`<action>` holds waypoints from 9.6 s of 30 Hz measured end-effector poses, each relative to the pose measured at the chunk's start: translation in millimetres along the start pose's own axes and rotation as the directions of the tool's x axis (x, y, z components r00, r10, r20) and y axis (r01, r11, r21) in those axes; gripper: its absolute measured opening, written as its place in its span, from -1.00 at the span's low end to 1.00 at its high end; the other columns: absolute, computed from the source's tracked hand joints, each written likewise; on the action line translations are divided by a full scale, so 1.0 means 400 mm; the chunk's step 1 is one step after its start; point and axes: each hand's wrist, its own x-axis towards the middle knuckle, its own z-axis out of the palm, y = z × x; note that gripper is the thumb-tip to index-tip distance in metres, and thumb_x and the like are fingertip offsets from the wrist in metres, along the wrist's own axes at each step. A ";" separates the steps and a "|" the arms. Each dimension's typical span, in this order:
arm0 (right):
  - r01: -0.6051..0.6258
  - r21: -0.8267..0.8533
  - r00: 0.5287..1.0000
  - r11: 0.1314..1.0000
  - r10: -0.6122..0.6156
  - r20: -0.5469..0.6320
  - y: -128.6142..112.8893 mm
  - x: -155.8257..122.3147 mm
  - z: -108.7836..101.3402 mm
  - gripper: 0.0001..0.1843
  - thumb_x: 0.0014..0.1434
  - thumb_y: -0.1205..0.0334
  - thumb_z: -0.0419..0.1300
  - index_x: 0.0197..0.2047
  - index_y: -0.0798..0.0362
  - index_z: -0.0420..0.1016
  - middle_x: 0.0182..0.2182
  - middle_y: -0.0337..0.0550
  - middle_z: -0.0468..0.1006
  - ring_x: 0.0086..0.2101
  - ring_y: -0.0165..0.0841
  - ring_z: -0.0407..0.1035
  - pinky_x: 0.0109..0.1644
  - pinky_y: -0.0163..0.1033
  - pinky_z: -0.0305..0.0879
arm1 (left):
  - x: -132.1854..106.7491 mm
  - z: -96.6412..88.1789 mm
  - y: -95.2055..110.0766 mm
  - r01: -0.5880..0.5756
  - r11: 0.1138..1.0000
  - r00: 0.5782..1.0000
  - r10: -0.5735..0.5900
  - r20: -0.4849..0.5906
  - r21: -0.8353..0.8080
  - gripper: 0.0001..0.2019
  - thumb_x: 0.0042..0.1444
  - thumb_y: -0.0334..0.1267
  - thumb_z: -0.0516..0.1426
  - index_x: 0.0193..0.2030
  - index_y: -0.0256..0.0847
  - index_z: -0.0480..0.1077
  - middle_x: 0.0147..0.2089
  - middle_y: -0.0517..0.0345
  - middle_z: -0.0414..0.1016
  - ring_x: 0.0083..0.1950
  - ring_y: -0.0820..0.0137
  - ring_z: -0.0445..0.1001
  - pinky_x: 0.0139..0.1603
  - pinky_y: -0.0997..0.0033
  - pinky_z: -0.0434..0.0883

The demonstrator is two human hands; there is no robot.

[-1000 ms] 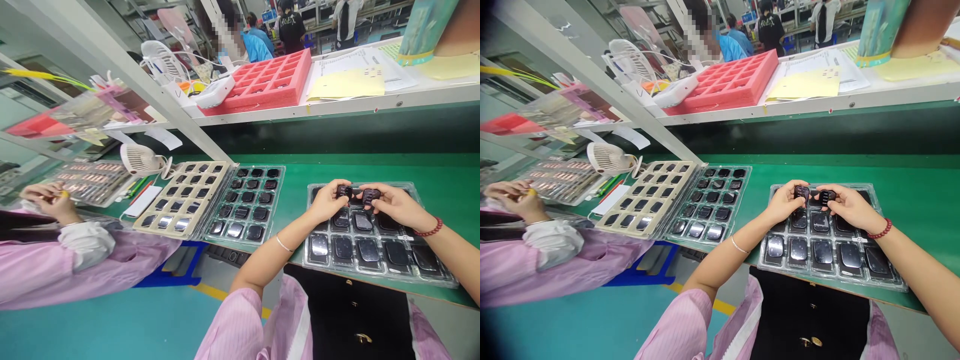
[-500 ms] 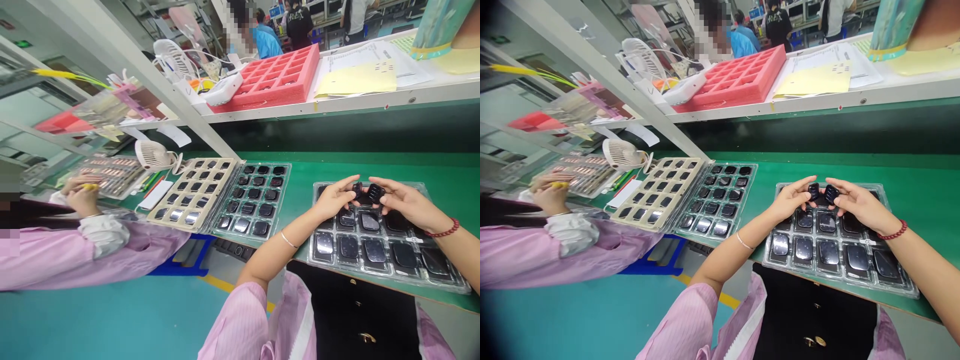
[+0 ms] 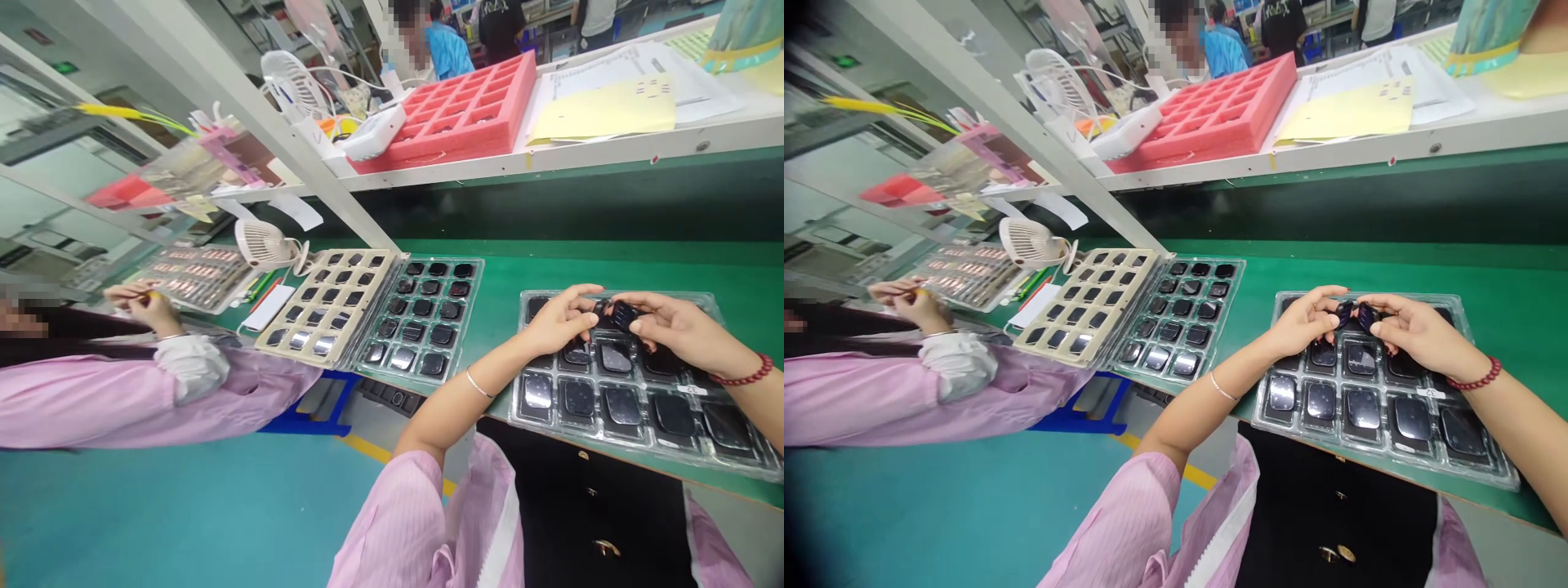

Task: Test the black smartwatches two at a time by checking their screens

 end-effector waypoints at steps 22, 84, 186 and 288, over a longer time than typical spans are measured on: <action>0.051 -0.022 0.999 0.998 -0.051 -0.016 0.002 0.000 0.013 -0.40 0.14 -0.07 0.36 0.19 0.02 0.51 -0.19 -0.03 0.64 -0.57 -0.41 0.37 -0.47 -0.19 0.41 | -0.001 0.002 0.001 0.010 0.999 1.000 -0.010 -0.008 0.052 -0.47 0.15 -0.08 0.24 0.22 -0.20 0.27 0.07 -0.08 0.46 -0.44 0.58 0.45 -0.34 0.46 0.42; -0.099 0.448 0.994 0.889 0.108 0.005 0.002 0.001 -0.021 -0.49 0.15 0.08 0.39 0.18 -0.16 0.53 -0.10 -0.14 0.67 -0.24 -0.27 0.60 -0.23 -0.17 0.63 | 0.027 -0.020 0.035 0.169 0.932 0.985 -0.166 0.036 -0.321 -0.25 0.06 -0.20 0.31 0.41 -0.14 0.25 0.10 -0.11 0.57 -0.23 0.41 0.56 -0.36 0.49 0.30; 0.064 -0.017 0.989 0.998 -0.066 -0.134 0.026 -0.021 0.004 -0.70 0.22 0.03 0.29 -0.04 -0.03 0.55 -0.25 -0.09 0.65 -0.42 -0.29 0.51 -0.34 -0.15 0.55 | 0.006 0.036 0.000 -0.017 0.989 0.990 0.037 -0.139 0.147 -0.68 0.17 -0.39 0.03 0.04 -0.24 0.43 -0.08 0.05 0.56 -0.24 0.42 0.56 -0.09 0.34 0.50; 0.139 -0.054 0.987 0.989 -0.143 -0.077 0.020 -0.028 0.010 -0.61 0.17 0.20 0.27 0.09 -0.09 0.57 -0.06 -0.06 0.67 -0.28 -0.17 0.61 -0.22 -0.05 0.62 | -0.002 0.040 -0.005 -0.087 0.980 0.987 0.109 -0.120 0.180 -0.62 0.04 -0.46 0.12 0.04 -0.24 0.44 -0.05 0.04 0.57 -0.28 0.46 0.54 -0.19 0.42 0.51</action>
